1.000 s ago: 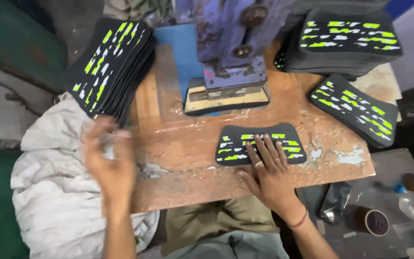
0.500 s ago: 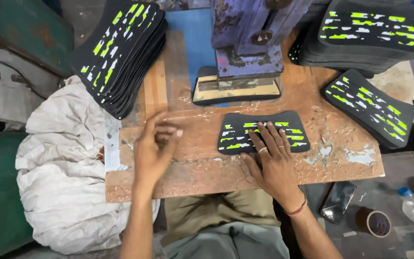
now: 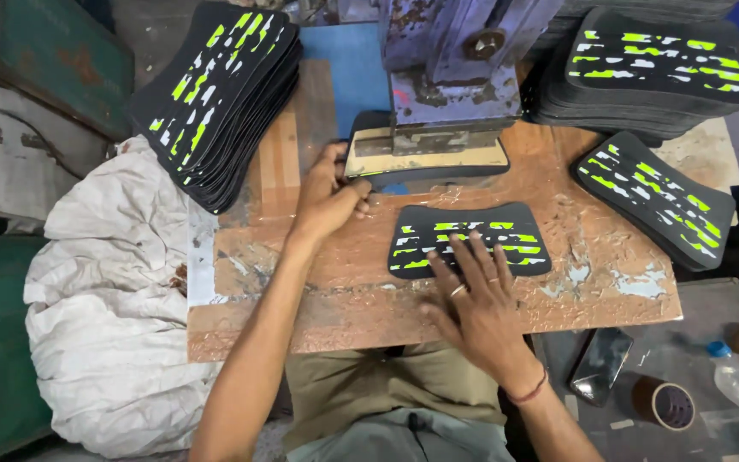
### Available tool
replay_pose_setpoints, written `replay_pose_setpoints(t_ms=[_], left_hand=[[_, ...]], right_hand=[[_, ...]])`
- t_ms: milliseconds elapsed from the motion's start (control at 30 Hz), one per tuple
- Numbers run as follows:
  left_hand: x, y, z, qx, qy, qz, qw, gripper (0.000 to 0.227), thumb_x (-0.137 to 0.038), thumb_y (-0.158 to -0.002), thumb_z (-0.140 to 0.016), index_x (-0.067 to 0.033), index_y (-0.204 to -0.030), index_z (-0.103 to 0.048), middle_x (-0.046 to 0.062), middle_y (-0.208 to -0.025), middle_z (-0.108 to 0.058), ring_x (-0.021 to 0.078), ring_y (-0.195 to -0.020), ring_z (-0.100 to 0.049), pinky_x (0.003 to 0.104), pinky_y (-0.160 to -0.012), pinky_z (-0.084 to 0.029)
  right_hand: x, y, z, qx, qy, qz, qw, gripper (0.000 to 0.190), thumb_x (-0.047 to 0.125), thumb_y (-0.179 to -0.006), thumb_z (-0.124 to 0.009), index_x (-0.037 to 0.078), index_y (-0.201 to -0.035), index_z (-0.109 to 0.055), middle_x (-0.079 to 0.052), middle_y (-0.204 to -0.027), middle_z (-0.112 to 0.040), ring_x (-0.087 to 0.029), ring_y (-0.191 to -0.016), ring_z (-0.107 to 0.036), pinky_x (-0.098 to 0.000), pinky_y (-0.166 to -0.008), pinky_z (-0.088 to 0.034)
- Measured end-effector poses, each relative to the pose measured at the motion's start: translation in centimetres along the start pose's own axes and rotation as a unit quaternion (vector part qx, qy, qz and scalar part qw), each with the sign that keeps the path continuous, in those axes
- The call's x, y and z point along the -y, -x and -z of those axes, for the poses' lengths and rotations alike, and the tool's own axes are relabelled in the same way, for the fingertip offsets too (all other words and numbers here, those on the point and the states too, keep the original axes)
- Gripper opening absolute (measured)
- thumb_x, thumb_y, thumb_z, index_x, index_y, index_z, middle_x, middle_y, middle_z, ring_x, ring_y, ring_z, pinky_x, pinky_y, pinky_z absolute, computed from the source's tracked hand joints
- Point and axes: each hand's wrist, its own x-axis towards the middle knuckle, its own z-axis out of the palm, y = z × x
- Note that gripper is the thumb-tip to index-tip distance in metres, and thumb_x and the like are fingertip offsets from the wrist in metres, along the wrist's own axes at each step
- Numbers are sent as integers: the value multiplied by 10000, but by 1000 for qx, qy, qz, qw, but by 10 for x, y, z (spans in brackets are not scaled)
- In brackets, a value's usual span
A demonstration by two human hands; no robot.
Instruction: The person sits at a workbench and repeatedly picks up black rectangular items with neon green patterns from a stack on the left. They place each item onto a growing pile on the right side of the table, occasionally adjusting the alignment of the stack.
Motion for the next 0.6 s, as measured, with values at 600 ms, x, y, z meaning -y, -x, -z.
replay_pose_setpoints(t_ms=[600], left_hand=[[40,166,131,27,-205,100,973,319,-252,-991,-778,63,-939,-775,61,-791,-623,87,-702,-537,283,-576,-448]], right_hand=[[-19,-111,-34,-2,66,111,992,784,634,-967,-578,55,-1496,-543,-227,-1435,-481,-441,-1395,-395,-672,-1181,-257]])
